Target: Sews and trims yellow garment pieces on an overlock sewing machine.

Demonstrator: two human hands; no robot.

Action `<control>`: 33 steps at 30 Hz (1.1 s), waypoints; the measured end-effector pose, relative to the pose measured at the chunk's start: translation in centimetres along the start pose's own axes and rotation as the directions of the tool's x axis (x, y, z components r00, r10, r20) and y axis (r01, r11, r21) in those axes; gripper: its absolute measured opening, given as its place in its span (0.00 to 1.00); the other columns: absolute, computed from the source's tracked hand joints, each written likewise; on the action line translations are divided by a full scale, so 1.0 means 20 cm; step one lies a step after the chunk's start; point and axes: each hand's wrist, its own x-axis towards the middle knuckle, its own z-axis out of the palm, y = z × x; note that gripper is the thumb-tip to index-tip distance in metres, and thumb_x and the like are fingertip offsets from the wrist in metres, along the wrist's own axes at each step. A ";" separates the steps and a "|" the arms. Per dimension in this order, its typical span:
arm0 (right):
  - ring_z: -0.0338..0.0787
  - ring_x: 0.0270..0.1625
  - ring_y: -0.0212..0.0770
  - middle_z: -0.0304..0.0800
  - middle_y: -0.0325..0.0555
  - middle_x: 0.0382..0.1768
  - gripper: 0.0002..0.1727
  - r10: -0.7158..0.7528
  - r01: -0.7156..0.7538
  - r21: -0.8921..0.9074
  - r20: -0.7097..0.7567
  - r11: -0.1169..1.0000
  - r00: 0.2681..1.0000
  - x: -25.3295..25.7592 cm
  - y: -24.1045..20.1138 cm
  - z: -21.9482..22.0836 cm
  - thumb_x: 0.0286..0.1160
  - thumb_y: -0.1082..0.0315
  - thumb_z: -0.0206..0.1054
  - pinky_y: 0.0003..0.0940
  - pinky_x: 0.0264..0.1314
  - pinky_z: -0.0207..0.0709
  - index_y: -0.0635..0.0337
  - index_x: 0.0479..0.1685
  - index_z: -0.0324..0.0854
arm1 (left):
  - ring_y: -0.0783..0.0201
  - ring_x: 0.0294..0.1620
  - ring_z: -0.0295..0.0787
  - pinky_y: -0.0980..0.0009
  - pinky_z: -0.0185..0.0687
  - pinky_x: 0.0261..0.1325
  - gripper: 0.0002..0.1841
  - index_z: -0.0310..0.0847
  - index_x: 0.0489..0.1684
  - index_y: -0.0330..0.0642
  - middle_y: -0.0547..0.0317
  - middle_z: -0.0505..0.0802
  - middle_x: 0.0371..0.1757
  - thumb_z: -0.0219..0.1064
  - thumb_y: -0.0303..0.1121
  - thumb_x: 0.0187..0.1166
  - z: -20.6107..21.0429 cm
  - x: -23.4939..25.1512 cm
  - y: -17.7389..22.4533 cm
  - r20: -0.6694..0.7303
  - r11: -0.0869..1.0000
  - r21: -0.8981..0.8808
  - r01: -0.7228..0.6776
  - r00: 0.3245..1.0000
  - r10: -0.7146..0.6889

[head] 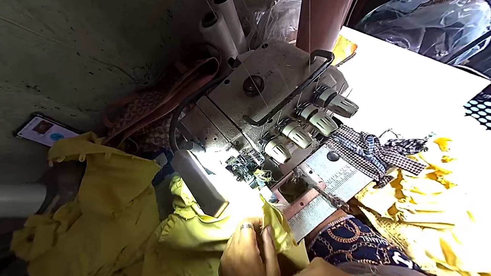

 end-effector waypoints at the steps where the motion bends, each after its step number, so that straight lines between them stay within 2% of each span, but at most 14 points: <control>1: 0.91 0.36 0.38 0.92 0.49 0.32 0.06 -0.019 0.023 0.050 -0.073 0.998 0.997 0.01 0.01 -0.03 0.75 0.72 0.67 0.32 0.41 0.84 0.63 0.42 0.89 | 0.68 0.31 0.92 0.70 0.88 0.36 0.10 0.89 0.40 0.35 0.57 0.94 0.32 0.67 0.33 0.74 0.01 -0.02 -0.01 -0.017 0.999 -0.049 0.014 1.000 -0.015; 3: 0.91 0.46 0.27 0.92 0.42 0.42 0.08 -0.019 0.036 0.056 -0.278 0.998 0.960 0.02 0.08 -0.11 0.84 0.67 0.65 0.20 0.52 0.85 0.57 0.51 0.87 | 0.74 0.32 0.91 0.76 0.87 0.39 0.11 0.85 0.45 0.31 0.57 0.93 0.32 0.63 0.32 0.80 0.03 -0.05 -0.03 -0.021 0.980 -0.188 0.065 0.997 -0.070; 6: 0.82 0.36 0.21 0.83 0.38 0.39 0.11 -0.042 -0.076 -0.285 -0.387 0.955 0.921 0.06 0.19 -0.21 0.85 0.60 0.63 0.12 0.36 0.77 0.47 0.57 0.89 | 0.81 0.38 0.91 0.82 0.88 0.45 0.10 0.80 0.50 0.29 0.59 0.93 0.39 0.63 0.28 0.80 0.09 -0.09 -0.05 -0.045 0.897 -0.424 0.124 0.986 -0.158; 8: 0.79 0.21 0.32 0.80 0.40 0.25 0.12 -0.088 -0.092 -0.589 -0.270 0.803 0.959 0.08 0.23 -0.23 0.77 0.61 0.63 0.25 0.17 0.71 0.47 0.48 0.92 | 0.79 0.40 0.92 0.80 0.89 0.46 0.13 0.82 0.52 0.26 0.56 0.95 0.43 0.65 0.25 0.72 0.11 -0.10 -0.05 -0.049 0.866 -0.479 0.142 0.981 -0.188; 10: 0.82 0.15 0.41 0.78 0.42 0.20 0.07 0.017 -0.096 -0.743 -0.113 0.663 0.993 0.08 0.22 -0.20 0.60 0.62 0.66 0.37 0.10 0.71 0.52 0.31 0.87 | 0.80 0.39 0.91 0.81 0.87 0.45 0.12 0.86 0.45 0.27 0.56 0.94 0.39 0.65 0.23 0.66 0.11 -0.12 -0.06 -0.076 0.860 -0.487 0.150 0.974 -0.213; 14: 0.90 0.21 0.54 0.87 0.50 0.22 0.08 0.358 -0.243 -0.760 -0.015 0.603 0.934 0.03 0.17 -0.22 0.56 0.66 0.77 0.52 0.17 0.78 0.58 0.31 0.88 | 0.90 0.39 0.84 0.89 0.81 0.46 0.08 0.78 0.43 0.32 0.72 0.89 0.35 0.54 0.20 0.72 0.09 -0.08 -0.07 -0.144 0.795 -0.589 0.146 0.949 -0.281; 17: 0.89 0.22 0.57 0.87 0.53 0.23 0.09 0.414 -0.329 -0.788 -0.104 0.521 0.904 -0.01 0.16 -0.31 0.53 0.68 0.80 0.56 0.18 0.79 0.60 0.30 0.88 | 0.86 0.46 0.84 0.85 0.78 0.54 0.19 0.74 0.57 0.19 0.56 0.88 0.41 0.46 0.24 0.77 0.11 -0.06 -0.05 -0.162 0.859 -0.483 0.169 0.947 -0.278; 19: 0.89 0.22 0.58 0.86 0.54 0.25 0.09 0.393 -0.376 -0.772 -0.179 0.512 0.902 -0.02 0.16 -0.39 0.57 0.67 0.80 0.56 0.17 0.78 0.62 0.30 0.87 | 0.81 0.43 0.84 0.82 0.77 0.49 0.19 0.77 0.53 0.22 0.55 0.87 0.37 0.47 0.30 0.79 0.12 -0.04 -0.02 -0.209 0.924 -0.340 0.174 0.944 -0.254; 22: 0.90 0.28 0.42 0.90 0.43 0.35 0.15 0.238 -0.384 -0.624 -0.308 0.680 0.921 0.00 0.17 -0.42 0.74 0.53 0.65 0.43 0.21 0.80 0.53 0.40 0.92 | 0.73 0.30 0.88 0.75 0.82 0.35 0.30 0.84 0.47 0.29 0.57 0.90 0.28 0.67 0.56 0.73 0.11 -0.02 0.01 -0.221 0.977 -0.130 0.170 0.955 -0.196; 24: 0.94 0.42 0.39 0.95 0.42 0.46 0.23 0.325 -0.415 -0.414 -0.272 0.810 0.906 0.04 0.15 -0.39 0.81 0.45 0.62 0.44 0.39 0.87 0.52 0.50 0.93 | 0.68 0.22 0.87 0.71 0.80 0.26 0.24 0.88 0.36 0.32 0.57 0.89 0.21 0.71 0.51 0.70 0.12 -0.01 0.00 -0.258 0.995 -0.004 0.097 0.962 -0.094; 26: 0.93 0.46 0.35 0.95 0.42 0.46 0.24 0.454 -0.475 -0.206 -0.140 0.856 0.880 0.10 0.14 -0.36 0.80 0.44 0.64 0.41 0.50 0.85 0.55 0.52 0.92 | 0.67 0.23 0.89 0.71 0.82 0.26 0.13 0.90 0.30 0.36 0.56 0.90 0.22 0.70 0.39 0.74 0.10 0.00 0.00 -0.274 0.997 0.067 0.023 0.962 -0.004; 29: 0.88 0.26 0.23 0.89 0.33 0.30 0.13 0.585 -0.577 0.221 0.037 0.786 0.810 0.19 0.13 -0.31 0.80 0.56 0.71 0.22 0.31 0.86 0.58 0.45 0.86 | 0.70 0.24 0.86 0.74 0.79 0.28 0.12 0.89 0.28 0.38 0.59 0.88 0.22 0.65 0.36 0.77 0.05 0.04 -0.01 -0.253 0.998 0.058 0.004 0.967 0.010; 31: 0.87 0.22 0.21 0.90 0.29 0.28 0.02 0.606 -0.515 0.485 -0.041 0.707 0.794 0.21 0.09 -0.23 0.77 0.69 0.69 0.18 0.24 0.82 0.56 0.41 0.83 | 0.76 0.34 0.85 0.80 0.78 0.39 0.14 0.88 0.31 0.36 0.59 0.88 0.29 0.59 0.34 0.81 0.03 0.08 -0.06 -0.218 0.997 -0.053 0.047 0.974 -0.058; 33: 0.87 0.21 0.19 0.96 0.30 0.28 0.08 0.656 -0.462 0.601 -0.143 0.653 0.741 0.23 0.06 -0.19 0.73 0.76 0.65 0.14 0.17 0.73 0.53 0.45 0.82 | 0.81 0.40 0.86 0.83 0.78 0.47 0.15 0.87 0.41 0.32 0.58 0.92 0.36 0.55 0.32 0.84 0.02 0.12 -0.08 -0.168 0.966 -0.220 0.134 0.971 -0.172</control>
